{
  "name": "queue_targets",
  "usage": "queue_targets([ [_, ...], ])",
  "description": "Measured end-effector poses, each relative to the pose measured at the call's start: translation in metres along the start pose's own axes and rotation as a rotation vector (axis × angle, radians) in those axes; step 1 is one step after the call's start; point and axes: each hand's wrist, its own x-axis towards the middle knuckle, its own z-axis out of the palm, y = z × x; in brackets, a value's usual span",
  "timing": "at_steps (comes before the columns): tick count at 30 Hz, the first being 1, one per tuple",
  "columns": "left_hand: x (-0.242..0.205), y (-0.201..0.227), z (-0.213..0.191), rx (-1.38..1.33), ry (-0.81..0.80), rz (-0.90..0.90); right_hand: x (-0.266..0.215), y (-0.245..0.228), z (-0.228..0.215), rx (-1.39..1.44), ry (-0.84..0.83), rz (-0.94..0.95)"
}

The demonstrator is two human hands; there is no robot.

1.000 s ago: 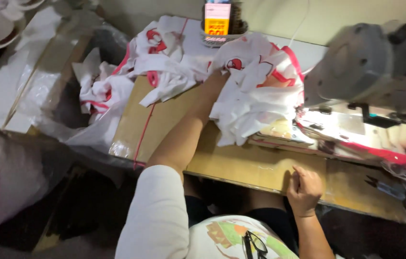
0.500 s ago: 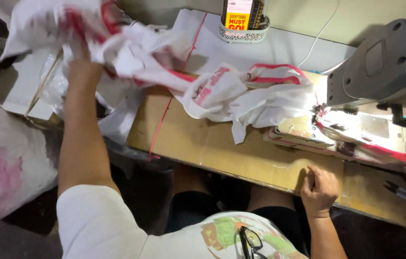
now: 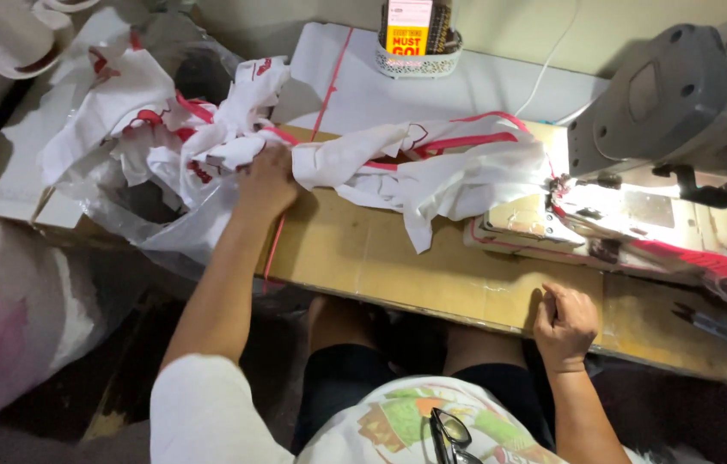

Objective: Picking up, unfolding, and stacking printed fabric pieces on a sewing workstation table.

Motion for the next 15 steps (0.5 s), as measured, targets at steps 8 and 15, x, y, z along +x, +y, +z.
queue_targets([
  [8,0.063,-0.177,-0.047,0.147,0.715,-0.339,0.004,-0.003,-0.001,0.004,-0.016,0.026],
  [15,0.08,-0.258,0.016,0.306,0.659,-0.28,-0.002,0.002,0.005,-0.036,-0.004,0.055],
])
